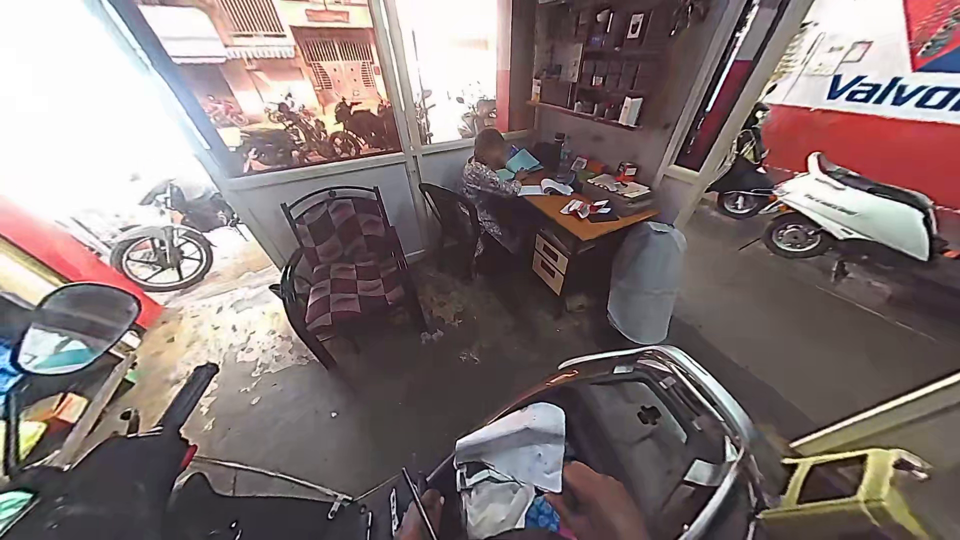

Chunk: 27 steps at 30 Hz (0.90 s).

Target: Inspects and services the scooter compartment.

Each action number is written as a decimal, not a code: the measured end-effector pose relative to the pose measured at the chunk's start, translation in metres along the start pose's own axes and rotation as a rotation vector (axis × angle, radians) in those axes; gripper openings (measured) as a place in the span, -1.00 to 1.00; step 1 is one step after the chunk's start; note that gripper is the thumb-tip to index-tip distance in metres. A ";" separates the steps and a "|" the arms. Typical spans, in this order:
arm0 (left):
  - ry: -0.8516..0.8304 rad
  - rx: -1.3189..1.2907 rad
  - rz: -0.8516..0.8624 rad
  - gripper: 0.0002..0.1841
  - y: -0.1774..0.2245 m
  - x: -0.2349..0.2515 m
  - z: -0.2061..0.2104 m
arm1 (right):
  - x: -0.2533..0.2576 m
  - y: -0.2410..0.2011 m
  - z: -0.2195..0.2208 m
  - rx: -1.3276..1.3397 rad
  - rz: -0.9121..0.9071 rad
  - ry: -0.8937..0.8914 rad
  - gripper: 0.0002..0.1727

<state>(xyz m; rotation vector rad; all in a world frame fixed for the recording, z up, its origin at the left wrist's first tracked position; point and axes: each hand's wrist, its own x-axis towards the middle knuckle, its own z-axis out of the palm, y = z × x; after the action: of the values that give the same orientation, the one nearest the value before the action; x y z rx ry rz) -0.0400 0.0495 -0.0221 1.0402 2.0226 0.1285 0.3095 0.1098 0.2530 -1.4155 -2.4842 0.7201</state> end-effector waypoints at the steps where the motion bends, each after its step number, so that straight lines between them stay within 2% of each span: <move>1: 0.005 0.022 0.005 -0.52 0.000 0.001 0.000 | -0.001 0.002 0.001 0.000 0.004 0.003 -0.55; 14: 0.091 0.089 0.141 -0.58 -0.006 -0.015 -0.002 | -0.005 0.005 0.013 0.031 -0.051 0.051 -0.58; 21: 0.052 0.098 0.135 -0.58 0.005 -0.028 -0.025 | 0.000 0.005 0.016 0.019 -0.067 0.054 -0.56; 27: 0.060 0.041 0.102 -0.60 0.002 -0.032 -0.024 | 0.000 0.009 0.021 0.031 -0.053 0.036 -0.55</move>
<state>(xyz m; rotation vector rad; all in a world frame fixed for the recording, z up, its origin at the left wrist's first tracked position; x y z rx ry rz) -0.0460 0.0339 0.0145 1.1791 2.0336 0.1741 0.3081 0.1069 0.2298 -1.3354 -2.4620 0.7135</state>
